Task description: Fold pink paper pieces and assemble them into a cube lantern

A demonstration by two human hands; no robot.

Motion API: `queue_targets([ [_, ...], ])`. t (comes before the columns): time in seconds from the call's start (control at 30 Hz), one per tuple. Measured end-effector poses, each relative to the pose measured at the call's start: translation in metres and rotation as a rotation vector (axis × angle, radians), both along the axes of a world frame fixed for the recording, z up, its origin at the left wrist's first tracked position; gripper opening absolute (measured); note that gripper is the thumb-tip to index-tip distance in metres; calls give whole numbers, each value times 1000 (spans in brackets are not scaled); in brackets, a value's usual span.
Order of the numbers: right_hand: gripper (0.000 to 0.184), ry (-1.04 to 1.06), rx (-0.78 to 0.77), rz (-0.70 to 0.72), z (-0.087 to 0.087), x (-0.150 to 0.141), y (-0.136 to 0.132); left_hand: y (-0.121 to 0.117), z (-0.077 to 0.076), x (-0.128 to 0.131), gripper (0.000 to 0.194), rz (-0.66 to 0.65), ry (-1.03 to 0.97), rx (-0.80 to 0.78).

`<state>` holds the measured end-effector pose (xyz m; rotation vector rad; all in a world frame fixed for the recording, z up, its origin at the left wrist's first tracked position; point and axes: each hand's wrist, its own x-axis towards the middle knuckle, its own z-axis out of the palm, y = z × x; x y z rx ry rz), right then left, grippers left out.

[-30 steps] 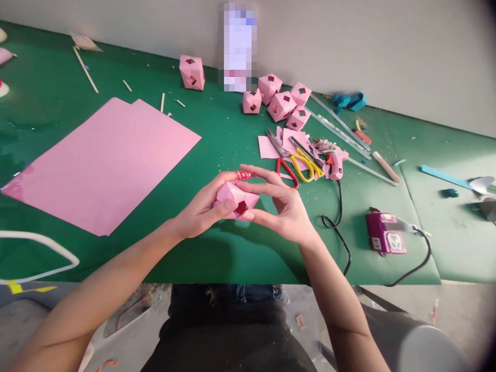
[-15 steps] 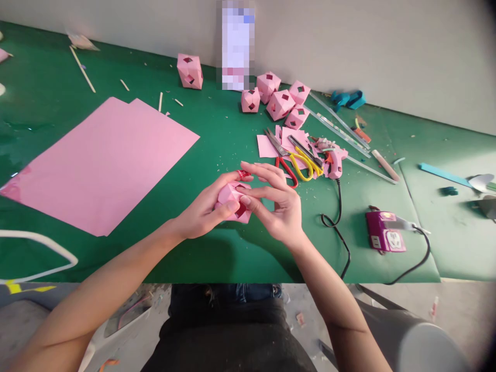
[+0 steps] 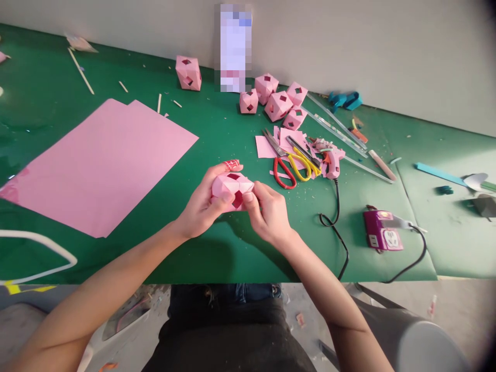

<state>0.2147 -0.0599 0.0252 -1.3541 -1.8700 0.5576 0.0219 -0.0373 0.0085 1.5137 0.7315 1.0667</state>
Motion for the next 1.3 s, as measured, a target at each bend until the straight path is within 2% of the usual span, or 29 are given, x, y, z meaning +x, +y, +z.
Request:
queue_targets([
  [0.1, 61, 16, 27, -27, 0, -4, -1, -1, 0, -1, 54, -42, -13, -15],
  [0.27, 61, 117, 26, 13, 3, -6, -2, 2, -4, -2, 54, -70, -65, -3],
  [0.43, 67, 58, 8, -10, 5, -4, -1, 2, -5, 3, 52, -46, -118, 78],
  [0.6, 61, 134, -21, 48, 6, -5, -2, 0, -6, 5, 49, -80, -134, 66],
  [0.97, 59, 214, -27, 75, 3, -10, -4, 0, -9, 4, 51, -66, -123, 59],
  [1.17, 62, 168, 0, 75, -2, -7, -2, 1, -11, 5, 52, -30, -128, 97],
  [1.3, 63, 123, 53, 43, -5, -5, -2, 0, -9, 6, 47, -56, -144, 36],
])
